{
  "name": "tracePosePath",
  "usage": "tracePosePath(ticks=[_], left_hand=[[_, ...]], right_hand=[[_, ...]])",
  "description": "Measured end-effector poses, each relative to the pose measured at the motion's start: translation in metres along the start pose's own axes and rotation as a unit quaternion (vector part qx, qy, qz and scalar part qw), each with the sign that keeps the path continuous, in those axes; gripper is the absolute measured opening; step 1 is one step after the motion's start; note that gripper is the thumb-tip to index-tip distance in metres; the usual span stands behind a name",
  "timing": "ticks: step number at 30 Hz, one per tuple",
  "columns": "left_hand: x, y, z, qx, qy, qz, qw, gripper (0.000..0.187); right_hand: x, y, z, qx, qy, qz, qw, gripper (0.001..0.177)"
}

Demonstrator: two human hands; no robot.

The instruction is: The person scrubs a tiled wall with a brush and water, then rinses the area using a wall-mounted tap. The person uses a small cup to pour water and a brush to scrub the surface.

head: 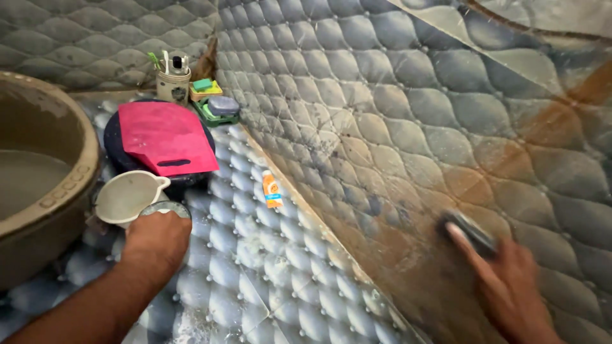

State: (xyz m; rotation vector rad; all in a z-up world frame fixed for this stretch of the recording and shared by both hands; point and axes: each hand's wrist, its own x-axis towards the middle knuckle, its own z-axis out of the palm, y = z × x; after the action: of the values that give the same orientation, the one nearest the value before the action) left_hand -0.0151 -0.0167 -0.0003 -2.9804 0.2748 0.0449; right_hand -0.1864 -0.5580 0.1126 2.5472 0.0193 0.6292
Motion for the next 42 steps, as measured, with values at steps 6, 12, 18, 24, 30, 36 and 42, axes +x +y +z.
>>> tracePosePath(ticks=[6,12,18,24,30,36,42], left_hand=[[0.003,-0.007,0.0,-0.002,0.004,0.001,1.0,0.018],[0.009,-0.003,0.002,0.009,0.003,0.003,1.0,0.018],[0.008,0.002,0.0,-0.006,0.024,-0.011,1.0,0.019],[0.002,-0.004,0.004,-0.006,0.025,-0.002,1.0,0.018],[0.004,-0.003,0.0,0.006,0.005,0.007,1.0,0.017],[0.004,-0.005,0.001,0.024,0.005,-0.005,1.0,0.017],[0.004,-0.004,0.004,0.017,0.023,0.008,1.0,0.018]], right_hand=[[-0.055,0.044,0.027,-0.069,0.054,-0.027,0.996,0.072],[0.086,-0.048,0.009,0.072,0.125,-0.058,0.988,0.076],[0.108,-0.067,-0.011,0.046,0.11,-0.053,0.991,0.076],[-0.04,0.031,0.015,-0.016,0.089,-0.073,0.993,0.079],[-0.055,0.037,0.018,-0.04,0.06,-0.034,0.997,0.077],[0.101,-0.065,0.004,0.072,0.102,-0.061,0.99,0.081],[0.071,-0.049,-0.003,0.05,0.085,-0.052,0.994,0.084]])
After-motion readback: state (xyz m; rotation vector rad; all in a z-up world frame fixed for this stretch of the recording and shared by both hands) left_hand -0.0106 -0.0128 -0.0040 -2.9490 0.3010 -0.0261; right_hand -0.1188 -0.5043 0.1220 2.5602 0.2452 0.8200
